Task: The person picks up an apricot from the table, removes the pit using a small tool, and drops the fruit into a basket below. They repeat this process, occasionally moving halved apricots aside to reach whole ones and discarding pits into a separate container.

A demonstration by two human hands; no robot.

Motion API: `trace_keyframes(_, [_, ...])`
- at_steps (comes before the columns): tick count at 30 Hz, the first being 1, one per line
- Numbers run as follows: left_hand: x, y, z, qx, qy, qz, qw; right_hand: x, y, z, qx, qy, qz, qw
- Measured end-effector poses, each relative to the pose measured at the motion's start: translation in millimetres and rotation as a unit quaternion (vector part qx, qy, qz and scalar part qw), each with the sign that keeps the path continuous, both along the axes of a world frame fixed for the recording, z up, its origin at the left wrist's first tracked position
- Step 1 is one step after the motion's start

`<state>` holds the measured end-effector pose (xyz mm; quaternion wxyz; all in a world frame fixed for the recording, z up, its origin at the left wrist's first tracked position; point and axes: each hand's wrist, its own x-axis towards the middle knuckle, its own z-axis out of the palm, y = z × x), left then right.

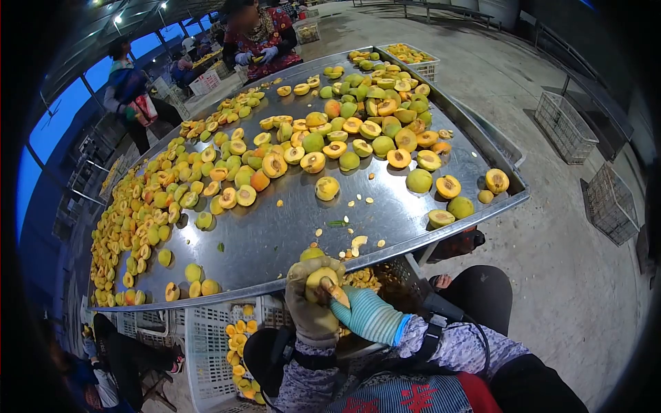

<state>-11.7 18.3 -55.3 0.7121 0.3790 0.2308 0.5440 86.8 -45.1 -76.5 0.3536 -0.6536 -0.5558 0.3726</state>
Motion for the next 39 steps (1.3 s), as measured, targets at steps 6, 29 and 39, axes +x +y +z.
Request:
trace_keyframes(6, [-1,8,1,0.083,0.075,-0.018,0.994,-4,1,-5,-0.006,0.035,0.001,0.999])
trace_keyframes(29, [7,26,2,0.055,0.154,0.082,0.983,32,-35,53,0.167,0.016,-0.126,0.978])
trace_keyframes(39, [248,48,32,0.211,0.178,-0.395,0.876,76,-89,39,0.181,0.348,-0.182,0.902])
